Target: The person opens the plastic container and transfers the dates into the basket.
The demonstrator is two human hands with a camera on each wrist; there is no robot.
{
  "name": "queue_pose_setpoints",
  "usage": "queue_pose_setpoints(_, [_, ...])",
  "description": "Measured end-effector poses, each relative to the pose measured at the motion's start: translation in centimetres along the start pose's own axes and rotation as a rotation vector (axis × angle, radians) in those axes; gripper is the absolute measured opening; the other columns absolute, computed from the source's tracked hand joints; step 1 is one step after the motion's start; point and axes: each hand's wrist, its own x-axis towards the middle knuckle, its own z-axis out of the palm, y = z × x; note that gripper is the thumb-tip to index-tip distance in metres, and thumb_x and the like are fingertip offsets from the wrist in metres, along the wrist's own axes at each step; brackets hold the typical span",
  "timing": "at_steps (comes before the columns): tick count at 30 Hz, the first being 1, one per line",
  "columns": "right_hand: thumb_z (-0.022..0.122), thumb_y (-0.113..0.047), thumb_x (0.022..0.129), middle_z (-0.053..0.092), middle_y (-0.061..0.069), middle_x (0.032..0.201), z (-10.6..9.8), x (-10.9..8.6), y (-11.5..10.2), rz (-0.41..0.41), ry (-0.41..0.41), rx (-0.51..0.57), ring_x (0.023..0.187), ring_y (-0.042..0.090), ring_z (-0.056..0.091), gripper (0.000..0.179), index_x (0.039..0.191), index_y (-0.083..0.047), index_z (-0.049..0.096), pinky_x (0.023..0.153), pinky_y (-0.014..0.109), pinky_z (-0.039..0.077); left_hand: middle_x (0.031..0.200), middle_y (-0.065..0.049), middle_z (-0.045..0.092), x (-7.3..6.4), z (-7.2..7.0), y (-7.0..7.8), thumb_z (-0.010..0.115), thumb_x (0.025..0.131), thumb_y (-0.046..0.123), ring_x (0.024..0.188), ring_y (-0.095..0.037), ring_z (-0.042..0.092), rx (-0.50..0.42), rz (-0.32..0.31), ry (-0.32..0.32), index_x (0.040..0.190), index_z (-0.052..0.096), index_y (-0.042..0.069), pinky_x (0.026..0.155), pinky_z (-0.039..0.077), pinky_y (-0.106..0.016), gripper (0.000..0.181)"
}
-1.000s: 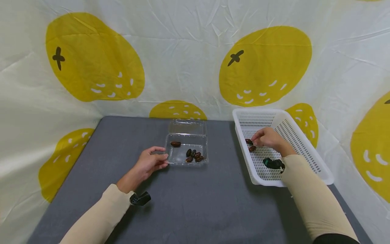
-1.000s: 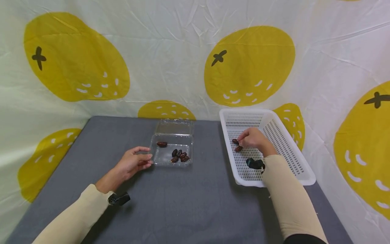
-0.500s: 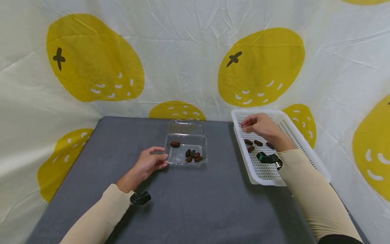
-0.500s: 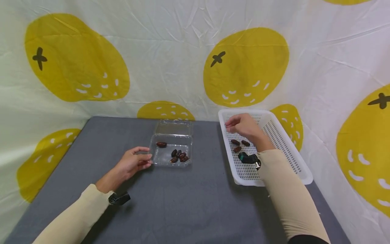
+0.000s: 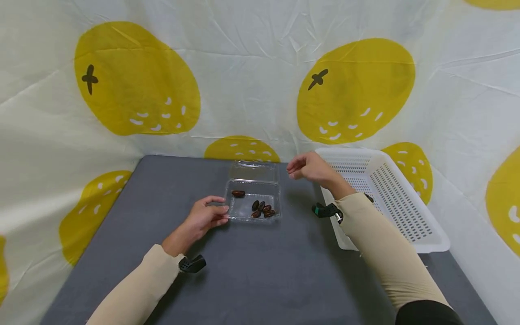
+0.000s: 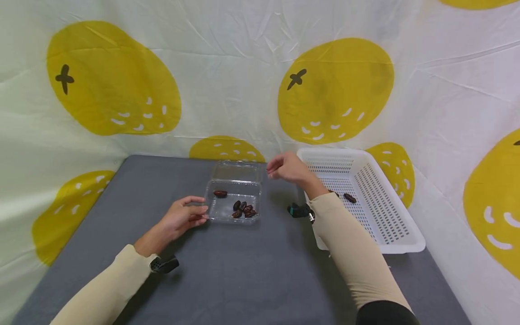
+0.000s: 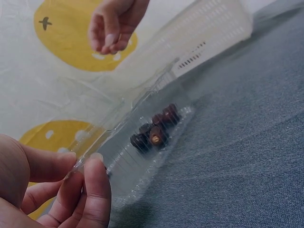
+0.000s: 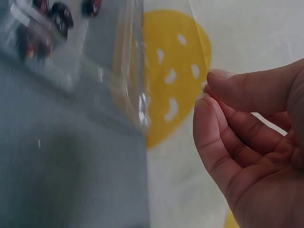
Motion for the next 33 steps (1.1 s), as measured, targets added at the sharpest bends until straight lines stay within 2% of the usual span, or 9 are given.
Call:
queue_pose_setpoints(6, [0.079, 0.0, 0.086, 0.077, 0.021, 0.109, 3.4, 1.6, -1.2, -0.011, -0.036, 0.066, 0.087, 0.014, 0.073, 0.028, 0.114, 0.004, 0.074, 0.089, 0.035, 0.06, 0.086, -0.008, 0.072, 0.0, 0.1, 0.1, 0.068, 0.098, 0.0, 0.065, -0.013, 0.07, 0.012, -0.007, 0.013, 0.14, 0.054, -0.001, 0.065, 0.063, -0.026, 0.044])
queue_pose_setpoints(11, [0.079, 0.001, 0.086, 0.077, 0.022, 0.114, 6.2, 2.4, -1.7, -0.006, -0.073, 0.13, 0.096, 0.022, 0.076, 0.032, 0.117, 0.003, 0.074, 0.097, 0.044, 0.06, 0.086, -0.009, 0.072, 0.0, 0.1, 0.3, 0.068, 0.099, 0.001, 0.065, -0.013, 0.07, 0.012, -0.004, 0.016, 0.14, 0.053, -0.002, 0.065, 0.063, -0.025, 0.044])
queue_pose_setpoints(17, [0.081, -0.004, 0.087, 0.078, 0.017, 0.113, 9.7, 3.2, -1.7, -0.039, -0.087, 0.036, 0.103, 0.026, 0.074, 0.031, 0.117, 0.001, 0.076, 0.089, 0.038, 0.062, 0.082, -0.007, 0.072, 0.0, 0.1, 0.5, 0.069, 0.098, 0.0, 0.063, -0.012, 0.069, 0.005, -0.001, 0.017, 0.14, 0.052, -0.004, 0.063, 0.062, -0.024, 0.046])
queue_pose_setpoints(25, [0.082, -0.004, 0.081, 0.08, 0.009, 0.109, 14.1, 3.9, -1.2, -0.082, -0.037, -0.11, 0.104, 0.024, 0.074, 0.032, 0.113, -0.007, 0.079, 0.094, 0.04, 0.06, 0.083, -0.007, 0.072, -0.1, 0.3, -0.4, 0.07, 0.098, 0.004, 0.063, -0.011, 0.069, 0.013, -0.006, 0.032, 0.14, 0.054, -0.002, 0.063, 0.062, -0.024, 0.045])
queue_pose_setpoints(28, [0.082, -0.003, 0.08, 0.081, 0.007, 0.106, 15.4, 4.0, -0.8, -0.095, -0.021, -0.159, 0.101, 0.023, 0.074, 0.032, 0.112, -0.008, 0.08, 0.093, 0.04, 0.06, 0.083, -0.008, 0.072, -0.1, 0.3, -0.6, 0.07, 0.098, 0.004, 0.063, -0.011, 0.068, 0.016, -0.01, 0.031, 0.14, 0.053, -0.002, 0.064, 0.062, -0.025, 0.046])
queue_pose_setpoints(33, [0.083, -0.005, 0.082, 0.08, 0.007, 0.103, 16.3, 4.2, -1.0, -0.128, 0.006, -0.25, 0.096, 0.024, 0.073, 0.027, 0.109, -0.008, 0.08, 0.089, 0.041, 0.06, 0.086, -0.01, 0.073, 0.0, 0.4, -0.3, 0.071, 0.096, 0.002, 0.062, -0.012, 0.068, 0.021, -0.001, 0.041, 0.137, 0.055, -0.003, 0.062, 0.062, -0.025, 0.044])
